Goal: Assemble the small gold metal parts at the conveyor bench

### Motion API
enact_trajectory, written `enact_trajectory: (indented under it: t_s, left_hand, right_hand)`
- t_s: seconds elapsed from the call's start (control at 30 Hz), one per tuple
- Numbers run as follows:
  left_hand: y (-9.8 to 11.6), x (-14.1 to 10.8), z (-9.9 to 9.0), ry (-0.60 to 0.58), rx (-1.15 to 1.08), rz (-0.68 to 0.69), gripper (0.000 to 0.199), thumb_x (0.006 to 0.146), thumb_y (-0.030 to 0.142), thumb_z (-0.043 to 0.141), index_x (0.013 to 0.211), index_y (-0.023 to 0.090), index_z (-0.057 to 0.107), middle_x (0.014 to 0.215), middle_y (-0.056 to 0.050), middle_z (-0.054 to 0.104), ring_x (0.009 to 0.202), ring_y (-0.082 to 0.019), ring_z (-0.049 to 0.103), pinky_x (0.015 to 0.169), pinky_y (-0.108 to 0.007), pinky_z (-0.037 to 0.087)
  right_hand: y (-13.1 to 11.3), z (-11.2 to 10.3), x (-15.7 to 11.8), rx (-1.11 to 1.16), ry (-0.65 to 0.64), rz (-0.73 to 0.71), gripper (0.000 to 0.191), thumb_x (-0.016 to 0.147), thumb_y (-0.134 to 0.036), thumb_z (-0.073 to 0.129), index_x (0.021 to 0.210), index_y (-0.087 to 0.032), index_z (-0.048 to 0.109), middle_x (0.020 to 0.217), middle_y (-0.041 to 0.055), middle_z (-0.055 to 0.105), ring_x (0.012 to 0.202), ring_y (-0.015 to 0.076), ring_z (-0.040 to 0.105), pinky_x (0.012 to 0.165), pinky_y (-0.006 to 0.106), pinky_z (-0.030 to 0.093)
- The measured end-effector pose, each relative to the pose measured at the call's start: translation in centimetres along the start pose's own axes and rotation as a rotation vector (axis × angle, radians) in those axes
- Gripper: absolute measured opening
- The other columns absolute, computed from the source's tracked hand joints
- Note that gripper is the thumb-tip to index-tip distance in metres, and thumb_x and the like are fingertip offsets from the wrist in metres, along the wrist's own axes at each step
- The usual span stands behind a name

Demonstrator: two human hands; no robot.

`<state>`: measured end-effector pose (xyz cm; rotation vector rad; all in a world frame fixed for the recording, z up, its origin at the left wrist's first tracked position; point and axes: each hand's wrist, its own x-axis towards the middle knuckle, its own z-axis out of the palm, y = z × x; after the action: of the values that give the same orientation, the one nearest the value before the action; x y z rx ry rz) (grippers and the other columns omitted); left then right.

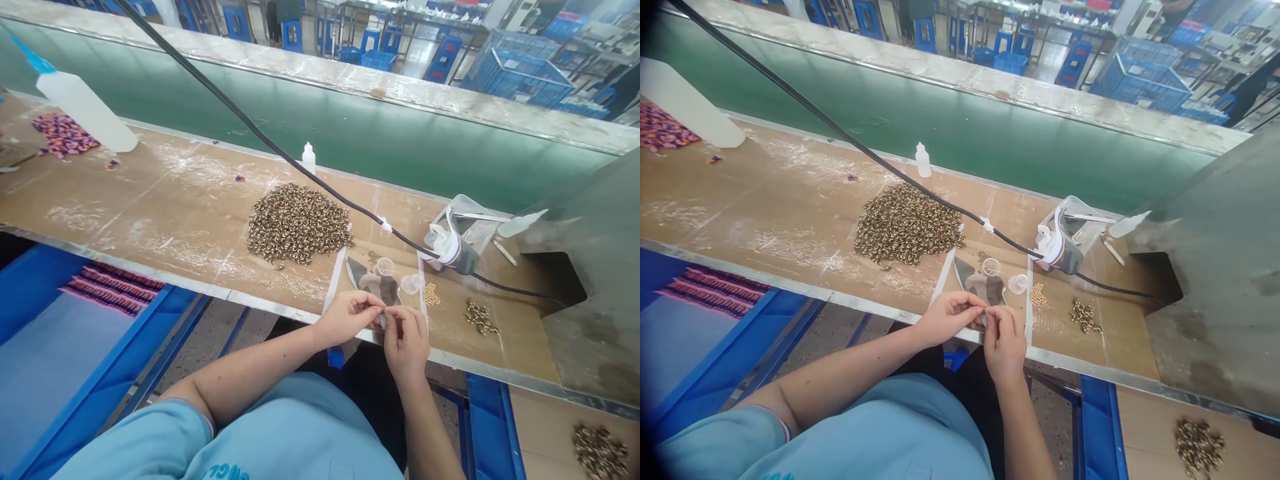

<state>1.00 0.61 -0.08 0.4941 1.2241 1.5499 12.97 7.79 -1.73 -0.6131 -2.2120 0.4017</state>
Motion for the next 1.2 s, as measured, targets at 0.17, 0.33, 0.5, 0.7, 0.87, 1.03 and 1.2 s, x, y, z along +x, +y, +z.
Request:
enact_trajectory:
  t_s: [0.17,0.33,0.5,0.7,0.87,1.03,1.2]
  left_hand:
    - [-0.04,-0.19,-0.05,0.011,0.043,0.034,0.029,0.068,0.037,0.072,0.08,0.01,0.066,0.065,-0.002,0.062,0.06,-0.009,0.059,0.063,-0.023,0.053]
    - [-0.53,-0.32,0.09,0.035,0.076,0.091,0.03,0.069,0.039,0.07,0.079,0.01,0.066,0.074,-0.005,0.064,0.065,-0.011,0.062,0.066,-0.026,0.055]
    - [-0.42,-0.34,0.35,0.049,0.078,0.088,0.027,0.069,0.036,0.069,0.078,0.01,0.065,0.075,-0.004,0.063,0.065,-0.012,0.062,0.067,-0.027,0.056]
    - [-0.31,-0.19,0.31,0.032,0.097,0.048,0.021,0.073,0.029,0.066,0.081,0.011,0.066,0.07,-0.003,0.063,0.063,-0.011,0.062,0.066,-0.025,0.055]
    - [-0.65,0.04,0.37,0.05,0.092,0.028,0.022,0.073,0.028,0.066,0.085,0.01,0.067,0.072,-0.004,0.065,0.061,-0.01,0.061,0.065,-0.024,0.055]
    - [-0.39,0.22,0.62,0.062,0.041,0.0,0.022,0.07,0.03,0.069,0.08,0.011,0.067,0.062,-0.001,0.061,0.057,-0.008,0.059,0.061,-0.023,0.055]
    - [-0.12,0.09,0.68,0.067,0.014,-0.029,0.023,0.069,0.031,0.07,0.079,0.01,0.065,0.061,0.001,0.06,0.056,-0.007,0.058,0.061,-0.022,0.055]
  right_hand:
    - [0.06,-0.06,0.05,0.007,-0.035,0.049,0.011,0.091,-0.024,0.045,0.089,-0.022,0.056,0.082,0.0035,0.059,0.081,0.0158,0.057,0.07,0.03,0.047]
    - [0.16,0.16,-0.2,-0.002,-0.05,0.061,0.014,0.092,-0.026,0.044,0.088,-0.021,0.056,0.084,0.0046,0.059,0.083,0.0166,0.056,0.071,0.031,0.047]
    - [0.16,0.32,-0.18,-0.022,-0.06,0.05,0.015,0.093,-0.026,0.042,0.087,-0.021,0.054,0.084,0.0045,0.059,0.083,0.0161,0.056,0.069,0.029,0.046]
    - [0.28,0.39,-0.12,-0.025,-0.066,0.078,0.015,0.094,-0.027,0.04,0.086,-0.021,0.052,0.081,0.0028,0.059,0.078,0.0148,0.057,0.063,0.026,0.043]
    - [0.36,0.38,-0.18,0.016,-0.073,0.136,0.016,0.093,-0.028,0.04,0.084,-0.021,0.052,0.078,0.0016,0.058,0.072,0.0144,0.056,0.062,0.026,0.042]
    - [0.45,0.59,-0.25,-0.002,-0.071,0.143,0.018,0.093,-0.029,0.04,0.084,-0.02,0.052,0.079,0.0023,0.059,0.075,0.015,0.056,0.063,0.026,0.04]
    - [0.45,0.66,-0.28,0.0,-0.061,0.158,0.019,0.093,-0.031,0.039,0.085,-0.02,0.053,0.08,0.0028,0.059,0.077,0.0155,0.056,0.067,0.027,0.041]
